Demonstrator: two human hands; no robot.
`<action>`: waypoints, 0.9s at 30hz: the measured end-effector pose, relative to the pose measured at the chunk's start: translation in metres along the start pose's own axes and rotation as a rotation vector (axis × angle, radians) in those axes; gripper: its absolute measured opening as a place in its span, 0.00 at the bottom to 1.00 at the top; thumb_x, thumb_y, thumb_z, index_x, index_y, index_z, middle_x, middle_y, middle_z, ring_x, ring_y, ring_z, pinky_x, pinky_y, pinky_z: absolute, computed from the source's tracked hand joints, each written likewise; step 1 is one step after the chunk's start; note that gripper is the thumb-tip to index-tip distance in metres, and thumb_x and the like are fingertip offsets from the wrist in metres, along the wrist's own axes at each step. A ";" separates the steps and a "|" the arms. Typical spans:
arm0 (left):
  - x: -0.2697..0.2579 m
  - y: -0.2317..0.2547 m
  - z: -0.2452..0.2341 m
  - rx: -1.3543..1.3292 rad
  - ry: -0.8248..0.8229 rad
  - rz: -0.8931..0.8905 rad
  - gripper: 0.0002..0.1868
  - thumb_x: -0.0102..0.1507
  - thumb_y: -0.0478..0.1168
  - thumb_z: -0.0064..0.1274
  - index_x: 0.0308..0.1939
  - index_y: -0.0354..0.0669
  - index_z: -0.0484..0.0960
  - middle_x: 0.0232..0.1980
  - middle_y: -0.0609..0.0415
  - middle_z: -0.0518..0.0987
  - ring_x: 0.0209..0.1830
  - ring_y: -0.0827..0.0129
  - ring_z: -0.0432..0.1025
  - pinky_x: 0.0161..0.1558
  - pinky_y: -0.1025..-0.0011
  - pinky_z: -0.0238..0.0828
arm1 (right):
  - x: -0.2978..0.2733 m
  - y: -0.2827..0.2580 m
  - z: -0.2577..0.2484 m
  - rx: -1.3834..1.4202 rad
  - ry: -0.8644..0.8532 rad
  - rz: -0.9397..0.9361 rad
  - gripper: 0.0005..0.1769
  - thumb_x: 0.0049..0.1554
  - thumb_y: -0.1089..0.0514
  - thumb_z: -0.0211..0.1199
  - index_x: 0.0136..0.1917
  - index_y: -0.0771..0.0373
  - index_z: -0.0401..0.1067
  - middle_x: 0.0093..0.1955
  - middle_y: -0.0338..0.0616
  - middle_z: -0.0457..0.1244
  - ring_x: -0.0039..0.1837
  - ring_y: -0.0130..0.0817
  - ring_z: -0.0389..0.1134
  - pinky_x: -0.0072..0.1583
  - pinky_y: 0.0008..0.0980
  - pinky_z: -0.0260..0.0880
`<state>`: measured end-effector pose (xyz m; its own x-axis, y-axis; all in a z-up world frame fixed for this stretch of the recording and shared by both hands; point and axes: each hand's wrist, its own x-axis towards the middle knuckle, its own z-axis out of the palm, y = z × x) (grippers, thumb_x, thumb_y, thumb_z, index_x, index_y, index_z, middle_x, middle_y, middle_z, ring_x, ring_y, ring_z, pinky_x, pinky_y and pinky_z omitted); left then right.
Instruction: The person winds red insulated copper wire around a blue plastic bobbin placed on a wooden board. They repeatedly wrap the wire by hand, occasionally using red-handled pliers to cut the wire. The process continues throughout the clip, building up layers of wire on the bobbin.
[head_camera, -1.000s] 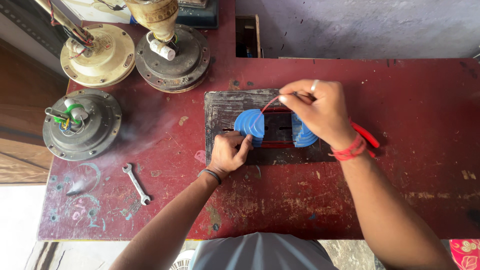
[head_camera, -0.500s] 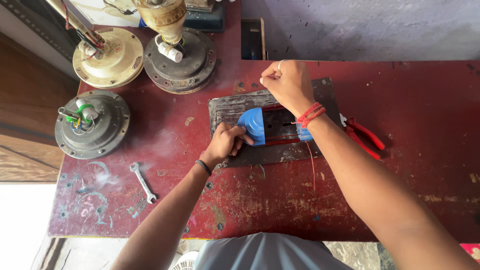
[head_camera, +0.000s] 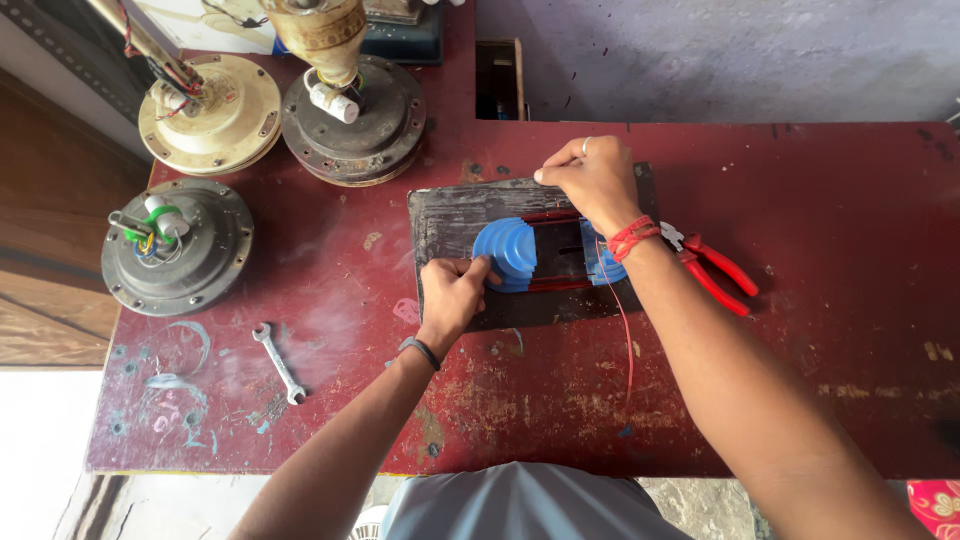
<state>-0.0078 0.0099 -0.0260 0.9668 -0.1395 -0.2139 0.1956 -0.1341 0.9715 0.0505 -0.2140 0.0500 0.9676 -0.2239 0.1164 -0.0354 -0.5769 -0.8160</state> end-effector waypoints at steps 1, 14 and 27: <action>-0.001 0.000 0.002 -0.036 0.030 0.001 0.20 0.64 0.42 0.53 0.24 0.31 0.87 0.14 0.56 0.73 0.11 0.77 0.67 0.18 0.74 0.64 | 0.000 0.000 0.000 0.007 -0.001 0.013 0.10 0.44 0.60 0.77 0.39 0.64 0.82 0.33 0.44 0.70 0.37 0.27 0.69 0.42 0.29 0.68; 0.013 -0.002 0.004 -0.326 0.166 -0.234 0.18 0.61 0.41 0.61 0.22 0.31 0.81 0.19 0.56 0.73 0.12 0.73 0.68 0.16 0.72 0.66 | 0.000 0.002 0.001 -0.044 -0.021 0.042 0.10 0.42 0.60 0.77 0.38 0.64 0.82 0.30 0.42 0.68 0.35 0.27 0.68 0.39 0.29 0.66; 0.007 0.008 0.011 -0.193 0.276 -0.281 0.21 0.59 0.48 0.66 0.22 0.33 0.83 0.16 0.53 0.74 0.11 0.76 0.66 0.15 0.74 0.68 | 0.002 0.013 0.002 0.060 0.042 0.109 0.05 0.40 0.64 0.72 0.34 0.67 0.80 0.28 0.42 0.66 0.32 0.25 0.63 0.36 0.29 0.61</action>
<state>-0.0009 -0.0030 -0.0214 0.8744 0.1471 -0.4624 0.4588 0.0601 0.8865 0.0528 -0.2207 0.0388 0.9475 -0.3163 0.0475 -0.1238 -0.4996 -0.8573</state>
